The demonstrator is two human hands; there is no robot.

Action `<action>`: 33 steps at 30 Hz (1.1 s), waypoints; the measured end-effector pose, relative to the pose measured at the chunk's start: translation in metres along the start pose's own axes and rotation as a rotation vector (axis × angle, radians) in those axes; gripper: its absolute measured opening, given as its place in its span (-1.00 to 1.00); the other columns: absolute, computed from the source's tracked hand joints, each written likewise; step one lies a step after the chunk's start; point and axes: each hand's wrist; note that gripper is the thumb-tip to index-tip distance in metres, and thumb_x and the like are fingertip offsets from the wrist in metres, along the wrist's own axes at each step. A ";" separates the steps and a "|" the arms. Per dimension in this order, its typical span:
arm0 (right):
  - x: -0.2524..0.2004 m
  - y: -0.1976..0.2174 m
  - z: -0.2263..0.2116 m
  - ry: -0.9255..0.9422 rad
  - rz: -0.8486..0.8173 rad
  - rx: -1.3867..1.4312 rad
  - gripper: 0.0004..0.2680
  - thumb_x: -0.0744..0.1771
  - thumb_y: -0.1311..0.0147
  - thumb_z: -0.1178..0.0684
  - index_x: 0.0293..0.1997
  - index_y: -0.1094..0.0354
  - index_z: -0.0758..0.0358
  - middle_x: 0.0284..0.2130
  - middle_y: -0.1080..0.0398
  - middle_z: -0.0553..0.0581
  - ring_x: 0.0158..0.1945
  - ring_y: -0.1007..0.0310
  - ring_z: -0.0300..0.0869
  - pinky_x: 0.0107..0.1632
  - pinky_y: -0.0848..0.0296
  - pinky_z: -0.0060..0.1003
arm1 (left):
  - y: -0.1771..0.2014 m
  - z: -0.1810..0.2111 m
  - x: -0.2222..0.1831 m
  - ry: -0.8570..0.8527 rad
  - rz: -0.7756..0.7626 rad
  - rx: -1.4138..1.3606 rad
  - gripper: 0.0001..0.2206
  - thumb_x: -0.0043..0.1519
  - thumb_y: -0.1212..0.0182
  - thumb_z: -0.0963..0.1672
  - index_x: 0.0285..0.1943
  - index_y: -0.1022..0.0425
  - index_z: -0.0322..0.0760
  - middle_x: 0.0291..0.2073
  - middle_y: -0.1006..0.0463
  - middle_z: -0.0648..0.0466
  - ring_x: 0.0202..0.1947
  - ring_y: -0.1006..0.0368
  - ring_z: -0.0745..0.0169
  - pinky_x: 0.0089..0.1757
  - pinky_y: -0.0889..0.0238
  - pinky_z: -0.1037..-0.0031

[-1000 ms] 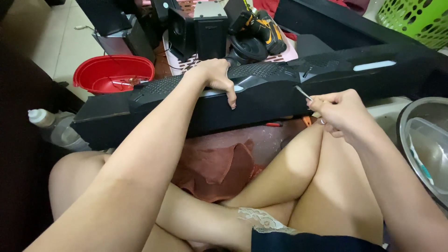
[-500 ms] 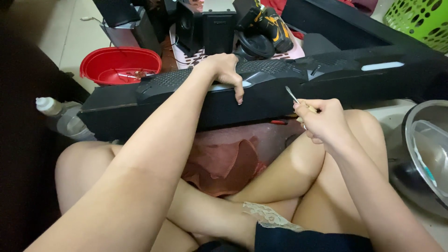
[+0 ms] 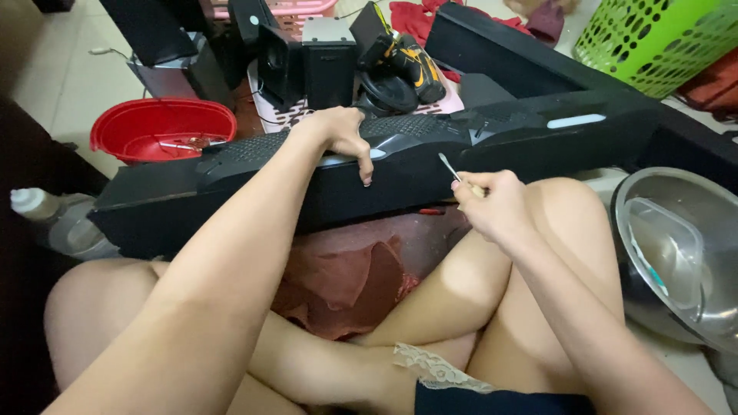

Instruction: The person is using a small flathead screwdriver to pry open the plastic casing of a black soundbar.

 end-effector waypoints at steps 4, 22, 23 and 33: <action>-0.007 0.014 -0.027 0.033 -0.004 -0.209 -0.80 0.21 -0.06 0.00 -0.12 -0.41 -0.06 -0.56 -0.42 0.17 -0.52 -0.42 -0.12 -0.45 -0.37 -0.36 | 0.002 -0.001 0.000 -0.012 0.000 -0.020 -0.03 -0.57 -0.42 0.05 0.16 -0.26 -0.30 -0.01 -0.39 -0.14 0.06 -0.27 -0.08 0.05 -0.02 0.17; -0.014 0.023 -0.039 -0.042 -0.071 -0.198 -0.81 0.20 -0.04 0.01 -0.15 -0.42 -0.10 -0.41 -0.43 0.28 -0.30 -0.44 0.04 -0.23 -0.41 -0.16 | 0.003 -0.001 -0.008 -0.059 -0.039 0.000 0.02 -0.53 -0.40 0.08 0.20 -0.19 -0.38 0.02 -0.37 -0.15 0.07 -0.26 -0.08 0.04 -0.06 0.22; -0.010 0.018 -0.033 0.026 -0.070 -0.221 -0.80 0.21 -0.04 0.05 -0.11 -0.40 0.01 -0.51 -0.42 0.31 -0.48 -0.41 -0.04 -0.45 -0.36 -0.25 | 0.003 0.000 -0.007 -0.045 -0.030 0.000 0.01 -0.56 -0.40 0.07 0.19 -0.20 -0.37 0.01 -0.38 -0.14 0.07 -0.27 -0.07 0.04 -0.06 0.24; -0.035 -0.045 -0.017 0.028 0.204 0.347 -0.78 0.23 -0.01 0.14 -0.07 -0.35 0.28 -0.62 -0.39 0.28 -0.59 -0.30 -0.27 -0.55 -0.31 -0.44 | -0.001 -0.009 0.006 -0.035 -0.001 0.008 -0.02 -0.59 -0.38 0.09 0.15 -0.28 -0.28 -0.02 -0.41 -0.09 0.04 -0.29 -0.02 0.01 -0.11 0.25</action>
Point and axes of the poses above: each hand's wrist, its own x-axis towards the middle knuckle, its own y-axis out of the back of the hand, z = x × y
